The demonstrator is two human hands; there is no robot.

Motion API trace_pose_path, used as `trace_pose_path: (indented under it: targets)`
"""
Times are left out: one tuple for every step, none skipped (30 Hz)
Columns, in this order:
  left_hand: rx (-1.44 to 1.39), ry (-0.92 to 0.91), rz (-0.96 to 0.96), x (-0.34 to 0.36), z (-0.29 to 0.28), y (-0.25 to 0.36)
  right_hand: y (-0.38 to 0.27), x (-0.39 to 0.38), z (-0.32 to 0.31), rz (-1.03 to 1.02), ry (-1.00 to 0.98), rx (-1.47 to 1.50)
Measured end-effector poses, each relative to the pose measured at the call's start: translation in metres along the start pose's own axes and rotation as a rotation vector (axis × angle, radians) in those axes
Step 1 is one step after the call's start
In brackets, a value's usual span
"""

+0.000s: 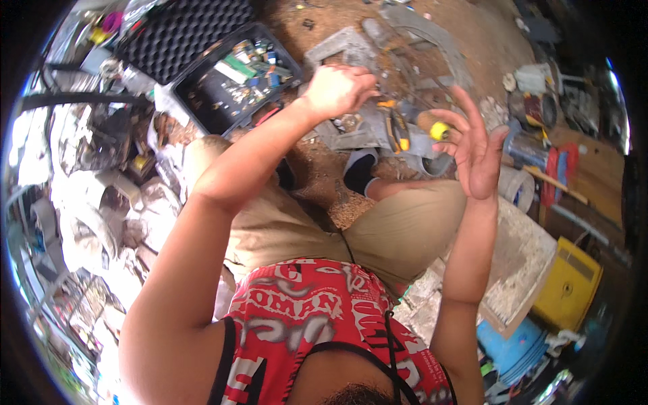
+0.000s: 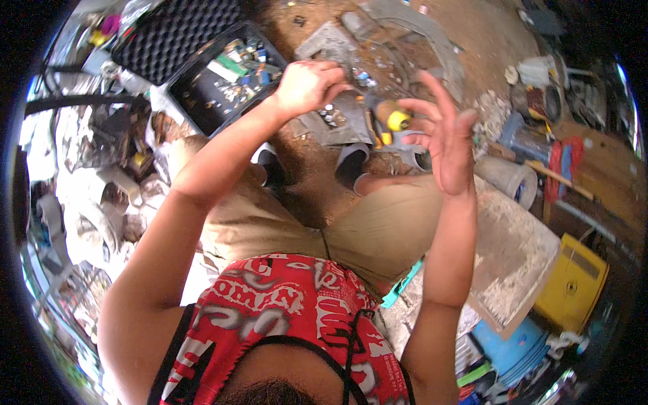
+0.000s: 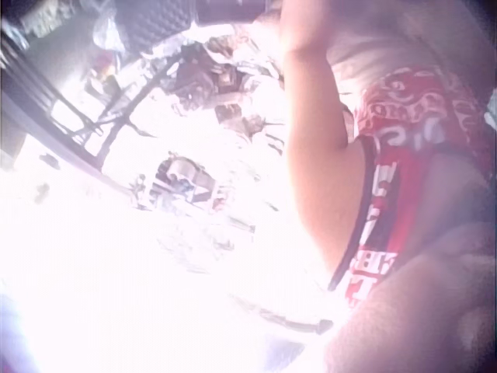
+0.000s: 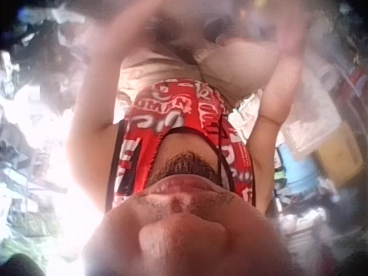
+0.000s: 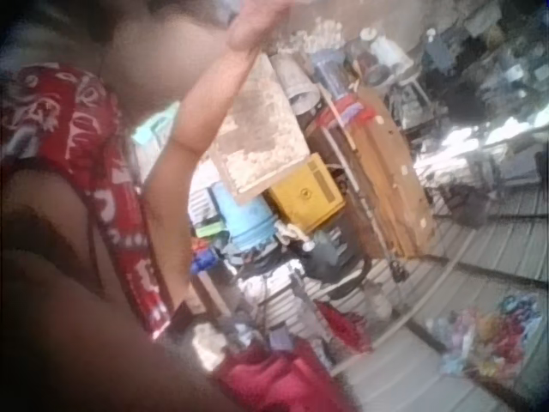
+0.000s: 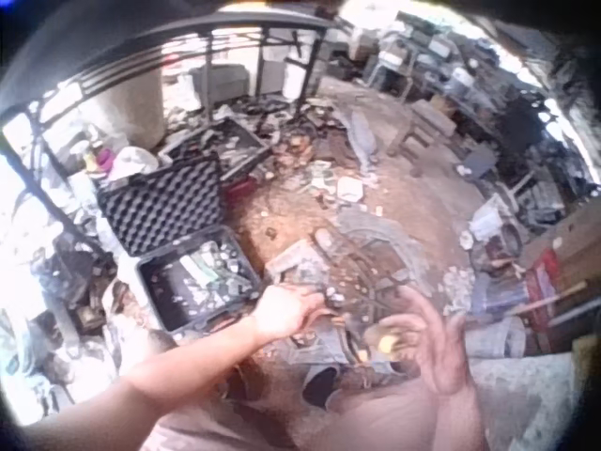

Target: The person uses a screwdriver and pliers to dismantle a circuit board, removing small electronic components and screws.

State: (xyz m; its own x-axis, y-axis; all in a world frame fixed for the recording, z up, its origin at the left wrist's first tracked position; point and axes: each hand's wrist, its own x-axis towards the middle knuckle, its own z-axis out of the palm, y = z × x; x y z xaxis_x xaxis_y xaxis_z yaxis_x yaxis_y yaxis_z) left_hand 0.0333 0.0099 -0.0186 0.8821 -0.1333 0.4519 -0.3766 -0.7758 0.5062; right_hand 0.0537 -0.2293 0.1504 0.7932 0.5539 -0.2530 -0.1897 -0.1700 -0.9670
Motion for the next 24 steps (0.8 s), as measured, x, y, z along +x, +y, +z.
trace_pose_path:
  targets:
    - [-0.018, 0.124, 0.097, 0.003, -0.002, -0.001, -0.016, -0.004, 0.002, -0.005, -0.094, -0.083]
    - [-0.014, 0.129, 0.1, 0.004, -0.004, 0.001, -0.028, -0.006, 0.008, 0.104, -0.131, -0.213]
    - [-0.004, 0.132, 0.101, 0.004, -0.008, 0.005, -0.037, -0.005, 0.017, 0.215, -0.171, -0.336]
    - [-0.002, 0.122, 0.101, 0.005, -0.011, 0.008, -0.04, -0.004, 0.023, 0.329, -0.215, -0.45]
    - [0.0, 0.113, 0.099, 0.006, -0.013, 0.011, -0.033, -0.007, 0.025, 0.249, -0.18, -0.578]
    - [-0.014, 0.091, 0.076, 0.006, -0.016, 0.013, -0.02, -0.009, 0.025, 0.168, -0.152, -0.708]
    - [-0.048, 0.114, 0.087, 0.007, -0.017, 0.012, -0.011, -0.01, 0.025, 0.086, -0.126, -0.834]
    - [-0.081, 0.137, 0.097, 0.009, -0.017, 0.011, -0.011, -0.012, 0.024, 0.073, -0.092, -0.824]
    - [-0.111, 0.157, 0.104, 0.009, -0.018, 0.01, -0.009, -0.014, 0.023, 0.06, -0.059, -0.812]
    - [-0.176, 0.12, 0.056, 0.01, -0.021, 0.009, -0.009, -0.017, 0.021, 0.022, -0.037, -0.797]
    - [-0.225, 0.134, 0.06, 0.012, -0.023, 0.009, -0.009, -0.019, 0.019, -0.017, -0.015, -0.782]
    - [-0.279, 0.15, 0.065, 0.013, -0.025, 0.01, -0.011, -0.022, 0.016, 0.02, -0.028, -0.781]
    - [-0.332, 0.166, 0.069, 0.014, -0.025, 0.01, -0.013, -0.025, 0.014, 0.057, -0.041, -0.781]
    - [-0.322, 0.106, 0.044, 0.012, -0.025, 0.008, -0.015, -0.027, 0.012, 0.094, -0.055, -0.78]
    - [-0.31, 0.112, 0.054, 0.01, -0.025, 0.007, -0.017, -0.028, 0.011, 0.115, -0.062, -0.768]
    - [-0.297, 0.118, 0.064, 0.01, -0.024, 0.006, -0.019, -0.029, 0.01, 0.136, -0.069, -0.757]
    - [-0.284, 0.125, 0.074, 0.01, -0.025, 0.005, -0.02, -0.029, 0.01, 0.157, -0.077, -0.745]
    - [-0.267, 0.117, 0.06, 0.009, -0.025, 0.006, -0.02, -0.03, 0.01, 0.131, -0.074, -0.769]
    - [-0.25, 0.11, 0.047, 0.009, -0.025, 0.007, -0.02, -0.03, 0.012, 0.104, -0.071, -0.792]
    - [-0.232, 0.103, 0.033, 0.008, -0.026, 0.008, -0.02, -0.03, 0.013, 0.078, -0.068, -0.816]
    - [-0.201, 0.11, 0.04, 0.008, -0.025, 0.009, -0.017, -0.03, 0.014, 0.0, -0.031, -0.828]
    - [-0.17, 0.116, 0.047, 0.007, -0.025, 0.01, -0.01, -0.03, 0.015, -0.077, 0.005, -0.839]
    - [-0.139, 0.123, 0.054, 0.007, -0.025, 0.011, -0.005, -0.03, 0.017, -0.155, 0.041, -0.849]
    - [-0.143, 0.137, 0.039, 0.007, -0.026, 0.012, -0.002, -0.031, 0.02, -0.138, 0.074, -0.847]
